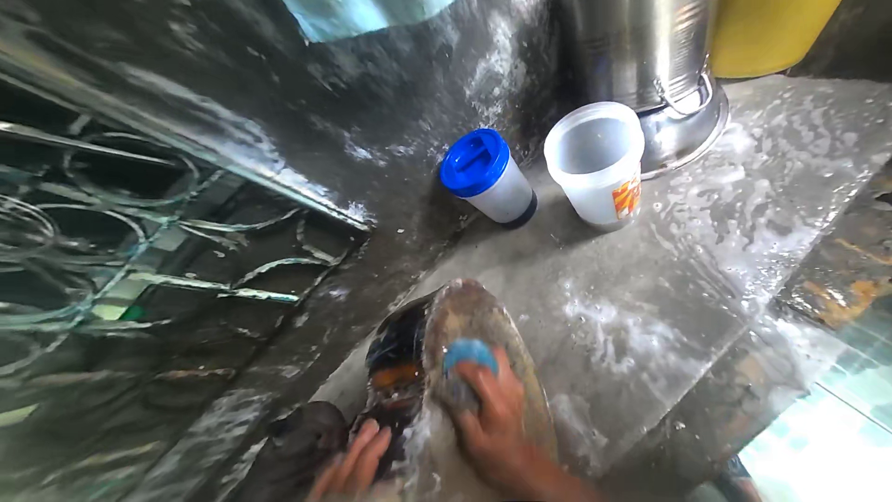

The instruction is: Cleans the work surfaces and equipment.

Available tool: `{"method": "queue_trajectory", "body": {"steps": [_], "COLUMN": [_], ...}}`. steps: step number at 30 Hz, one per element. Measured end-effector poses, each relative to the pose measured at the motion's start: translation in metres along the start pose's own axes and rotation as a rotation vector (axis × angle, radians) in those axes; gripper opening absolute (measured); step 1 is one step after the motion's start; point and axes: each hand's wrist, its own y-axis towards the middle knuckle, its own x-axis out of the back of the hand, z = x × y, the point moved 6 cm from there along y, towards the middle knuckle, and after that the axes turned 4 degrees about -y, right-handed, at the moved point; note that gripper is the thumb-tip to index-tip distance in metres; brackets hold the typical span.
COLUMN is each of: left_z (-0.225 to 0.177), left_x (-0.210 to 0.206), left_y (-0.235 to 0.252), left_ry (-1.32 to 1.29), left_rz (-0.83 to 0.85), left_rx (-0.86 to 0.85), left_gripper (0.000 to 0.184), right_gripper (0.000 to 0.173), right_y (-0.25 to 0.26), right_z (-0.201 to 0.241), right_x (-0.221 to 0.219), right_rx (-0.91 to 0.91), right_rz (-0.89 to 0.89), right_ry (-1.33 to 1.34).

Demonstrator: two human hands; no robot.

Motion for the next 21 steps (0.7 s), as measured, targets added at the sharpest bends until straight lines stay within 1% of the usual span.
{"method": "queue_trajectory", "body": {"steps": [1,2,4,5,6,7,8,10,11,12,13,14,16,17,19,21], "left_z": [0.001,0.002,0.001,-0.002,-0.005,-0.008,-0.006,0.011,0.021,0.03,0.036,0.038,0.037,0.037,0.038,0.033], "left_x": [-0.002,-0.003,-0.002,-0.001,0.002,0.006,0.01,0.011,0.009,0.006,0.002,-0.002,-0.011,-0.012,-0.012,-0.012], "left_y": [0.003,0.004,0.003,0.007,0.015,0.023,0.03,0.04,0.041,0.042,0.044,0.047,0.052,0.052,0.052,0.054], "left_ry": [0.004,0.008,0.029,0.038,0.058,0.082,0.102,0.105,0.068,0.017,-0.03,-0.067,-0.128,-0.132,-0.103,-0.055], "left_rz": [-0.011,-0.032,-0.072,-0.075,-0.061,-0.031,0.024,0.165,0.219,0.259,0.297,0.337,0.404,0.411,0.394,0.385], "left_rx": [0.0,0.005,0.032,0.045,0.071,0.112,0.182,0.401,0.493,0.551,0.584,0.601,0.662,0.686,0.675,0.625], "left_gripper": [0.051,0.051,0.048,0.044,0.039,0.035,0.036,0.05,0.06,0.072,0.083,0.089,0.094,0.095,0.095,0.093], "right_gripper": [0.029,0.031,0.034,0.037,0.041,0.046,0.053,0.08,0.079,0.068,0.061,0.054,0.04,0.034,0.03,0.029], "right_y": [0.02,0.03,0.016,0.006,-0.001,-0.005,-0.008,-0.005,-0.004,-0.005,-0.009,-0.017,-0.034,-0.044,-0.055,-0.054], "right_z": [-0.018,-0.047,-0.113,-0.132,-0.137,-0.131,-0.123,-0.121,-0.127,-0.133,-0.137,-0.135,-0.118,-0.11,-0.103,-0.108], "right_x": [-0.014,-0.026,-0.037,-0.033,-0.026,-0.018,-0.011,-0.006,-0.007,-0.009,-0.01,-0.009,0.003,0.01,0.017,0.01], "right_rx": [-0.01,-0.091,-0.317,-0.373,-0.382,-0.369,-0.359,-0.445,-0.511,-0.559,-0.579,-0.552,-0.429,-0.374,-0.322,-0.307], "right_rz": [-0.023,0.045,0.318,0.424,0.491,0.52,0.519,0.512,0.499,0.486,0.492,0.512,0.521,0.511,0.488,0.395], "right_ry": [-0.071,-0.151,-0.306,-0.331,-0.312,-0.254,-0.16,0.107,0.225,0.288,0.296,0.278,0.26,0.273,0.288,0.214]}}
